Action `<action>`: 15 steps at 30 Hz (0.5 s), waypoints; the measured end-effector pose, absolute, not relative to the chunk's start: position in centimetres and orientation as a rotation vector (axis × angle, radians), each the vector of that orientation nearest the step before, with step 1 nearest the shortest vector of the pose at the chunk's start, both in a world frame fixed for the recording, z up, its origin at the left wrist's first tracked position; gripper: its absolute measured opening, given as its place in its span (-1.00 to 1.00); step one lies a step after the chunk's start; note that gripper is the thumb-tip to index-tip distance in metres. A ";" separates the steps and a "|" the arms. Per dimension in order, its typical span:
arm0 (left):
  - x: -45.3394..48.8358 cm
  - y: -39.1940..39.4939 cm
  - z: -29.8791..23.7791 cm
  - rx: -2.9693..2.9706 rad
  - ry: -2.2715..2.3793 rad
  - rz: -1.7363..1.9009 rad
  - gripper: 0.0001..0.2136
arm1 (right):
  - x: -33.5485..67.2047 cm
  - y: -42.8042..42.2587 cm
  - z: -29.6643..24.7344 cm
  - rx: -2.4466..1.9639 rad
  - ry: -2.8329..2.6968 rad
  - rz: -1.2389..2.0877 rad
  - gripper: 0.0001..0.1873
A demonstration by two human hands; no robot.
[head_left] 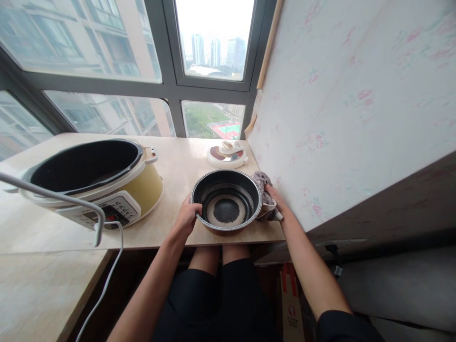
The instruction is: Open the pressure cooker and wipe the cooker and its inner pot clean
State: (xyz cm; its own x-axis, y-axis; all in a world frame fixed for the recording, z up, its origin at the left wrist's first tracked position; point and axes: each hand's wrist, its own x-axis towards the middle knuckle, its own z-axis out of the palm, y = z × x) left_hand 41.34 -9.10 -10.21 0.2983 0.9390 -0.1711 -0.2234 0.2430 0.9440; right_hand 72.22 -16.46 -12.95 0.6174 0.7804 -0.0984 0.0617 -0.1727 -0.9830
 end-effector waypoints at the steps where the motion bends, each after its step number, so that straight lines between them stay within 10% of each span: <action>1: 41.3 -9.1 -10.2 0.980 0.905 0.956 -0.68 | 72.3 -16.2 -12.8 -1.658 -0.717 0.752 -0.61; 15: 42.0 -9.2 -10.9 0.939 0.945 1.057 -0.72 | 72.2 -15.2 -9.0 -1.768 -0.678 0.476 -0.67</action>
State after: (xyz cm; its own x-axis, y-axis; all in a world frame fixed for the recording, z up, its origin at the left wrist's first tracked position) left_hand 42.02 -9.23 -10.91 0.2152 0.9627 -0.1638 -0.2700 0.2198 0.9374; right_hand 72.18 -15.16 -8.99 0.7530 0.6578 0.0188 0.2050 -0.2073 -0.9566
